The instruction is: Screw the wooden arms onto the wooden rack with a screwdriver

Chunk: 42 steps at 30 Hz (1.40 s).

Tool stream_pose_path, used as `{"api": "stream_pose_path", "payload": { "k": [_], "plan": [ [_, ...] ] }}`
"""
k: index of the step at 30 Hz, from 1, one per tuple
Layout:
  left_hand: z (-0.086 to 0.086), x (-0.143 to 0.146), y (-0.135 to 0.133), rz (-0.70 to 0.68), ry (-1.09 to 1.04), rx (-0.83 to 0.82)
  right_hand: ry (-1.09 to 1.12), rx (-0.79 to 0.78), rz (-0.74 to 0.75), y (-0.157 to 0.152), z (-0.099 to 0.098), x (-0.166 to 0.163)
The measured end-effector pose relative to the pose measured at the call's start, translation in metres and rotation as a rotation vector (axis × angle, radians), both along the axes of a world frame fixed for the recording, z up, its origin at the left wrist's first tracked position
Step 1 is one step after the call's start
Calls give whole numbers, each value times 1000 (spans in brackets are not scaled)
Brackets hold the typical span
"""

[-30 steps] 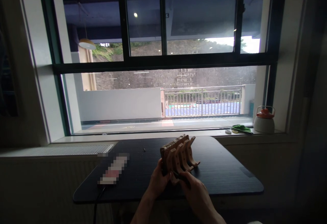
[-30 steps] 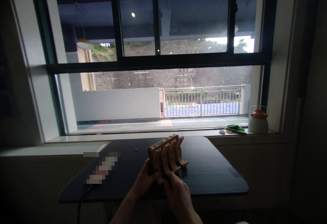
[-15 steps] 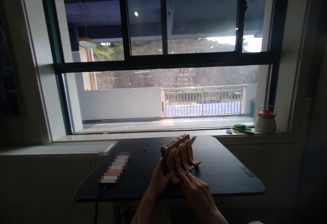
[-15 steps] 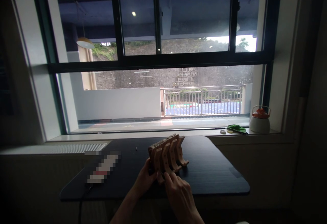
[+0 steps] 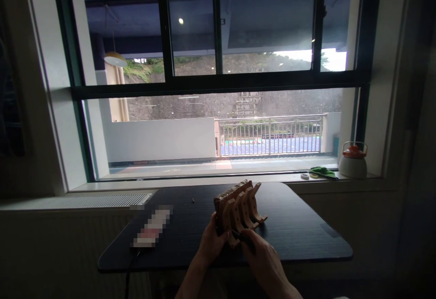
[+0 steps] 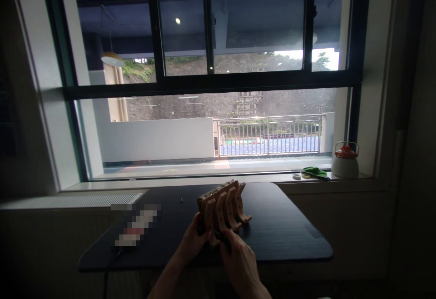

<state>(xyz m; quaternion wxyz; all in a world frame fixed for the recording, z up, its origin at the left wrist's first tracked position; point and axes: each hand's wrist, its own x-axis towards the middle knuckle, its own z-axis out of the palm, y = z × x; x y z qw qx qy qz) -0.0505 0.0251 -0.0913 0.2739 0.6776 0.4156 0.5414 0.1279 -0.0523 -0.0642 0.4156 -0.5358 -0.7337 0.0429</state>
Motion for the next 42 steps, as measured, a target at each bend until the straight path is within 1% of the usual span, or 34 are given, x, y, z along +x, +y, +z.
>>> {"api": "stream_pose_path", "payload": {
  "k": [5,9,12,15,19,21,23,27,29,32,36,42],
  "plan": [
    [2,0,-2,20,22,-7,-114,146,89,-4,-2,3],
    [2,-1,-2,15,53,-9,-216,196,104,-4,-1,5],
    [-1,-1,0,25,56,-10,-191,169,109,-3,-1,6],
    [-3,-1,2,34,57,-21,-92,76,108,-2,-5,5],
    [-3,0,2,33,57,-35,53,-70,72,0,-12,4],
    [-3,0,1,33,50,-35,82,-98,61,0,-12,6],
    [-3,0,1,34,39,-28,31,-70,54,-1,-10,9],
    [-5,0,2,23,30,-4,-209,62,31,-3,-2,14],
    [-7,0,4,22,30,-7,-269,107,31,-3,1,15],
    [-8,0,6,38,33,-14,-274,135,34,-3,3,13],
    [-6,0,5,61,53,-7,-242,132,38,-3,0,11],
    [-1,-3,1,-2,71,6,-217,89,23,-3,-3,14]
  ]
}}
